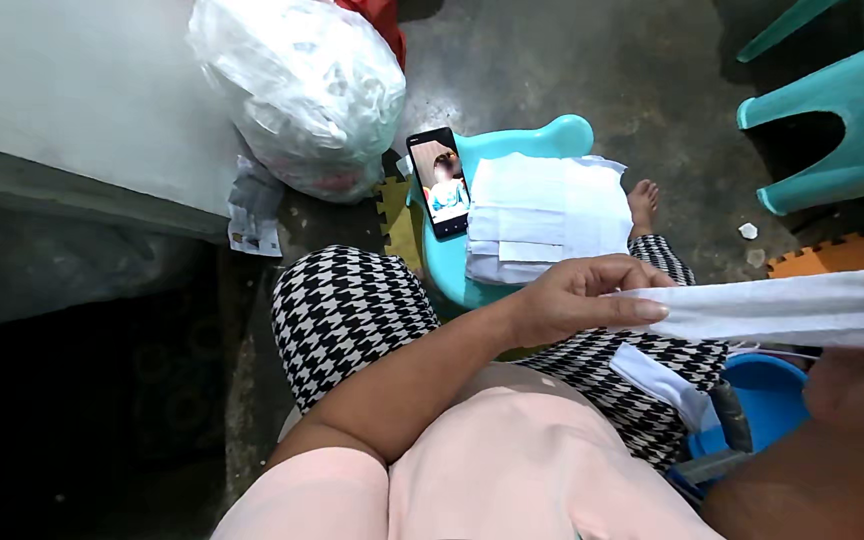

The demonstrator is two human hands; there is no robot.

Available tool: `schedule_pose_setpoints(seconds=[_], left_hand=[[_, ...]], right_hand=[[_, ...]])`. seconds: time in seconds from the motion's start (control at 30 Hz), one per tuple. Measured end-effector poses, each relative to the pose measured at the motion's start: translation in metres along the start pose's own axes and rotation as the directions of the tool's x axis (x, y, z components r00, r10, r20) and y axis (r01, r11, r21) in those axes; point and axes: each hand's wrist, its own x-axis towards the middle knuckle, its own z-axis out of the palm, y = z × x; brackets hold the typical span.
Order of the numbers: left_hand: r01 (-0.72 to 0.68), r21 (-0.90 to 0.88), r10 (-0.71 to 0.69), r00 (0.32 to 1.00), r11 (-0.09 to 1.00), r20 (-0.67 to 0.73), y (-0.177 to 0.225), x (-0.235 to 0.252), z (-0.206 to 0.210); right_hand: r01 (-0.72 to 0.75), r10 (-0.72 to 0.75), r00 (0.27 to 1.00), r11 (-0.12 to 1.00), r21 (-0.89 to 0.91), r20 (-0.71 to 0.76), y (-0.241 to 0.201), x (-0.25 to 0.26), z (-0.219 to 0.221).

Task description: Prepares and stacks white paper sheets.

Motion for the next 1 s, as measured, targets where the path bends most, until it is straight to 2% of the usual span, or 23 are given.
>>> schedule_pose_setpoints(seconds=[0.17, 0.4, 0.63, 0.87, 1.0], left_hand=[[-0.028, -0.151, 0.014, 0.996, 0.988, -0.088, 0.005, -0.001, -0.002], [-0.011, -0.157, -0.024, 0.975, 0.988, -0.221, 0.006, 0.0, -0.005], [0.037, -0.115, -0.069, 0.955, 0.993, -0.29, 0.007, 0.0, -0.003], [0.17, -0.083, -0.187, 0.931, 0.982, -0.312, 0.009, 0.001, 0.002], [0.163, -0.028, -0.163, 0.926, 0.986, -0.341, 0.01, 0.001, 0.005]], right_hand=[[-0.134, 0.126, 0.991, 0.972, 0.192, 0.052, 0.002, -0.001, 0.01], [-0.242, 0.219, 0.97, 0.923, 0.299, 0.108, 0.009, -0.003, 0.016], [-0.227, 0.208, 0.973, 0.935, 0.273, 0.095, 0.009, -0.002, 0.021], [-0.254, 0.232, 0.966, 0.934, 0.252, 0.113, 0.008, -0.003, 0.023], [-0.262, 0.244, 0.964, 0.937, 0.232, 0.103, 0.01, -0.002, 0.022]])
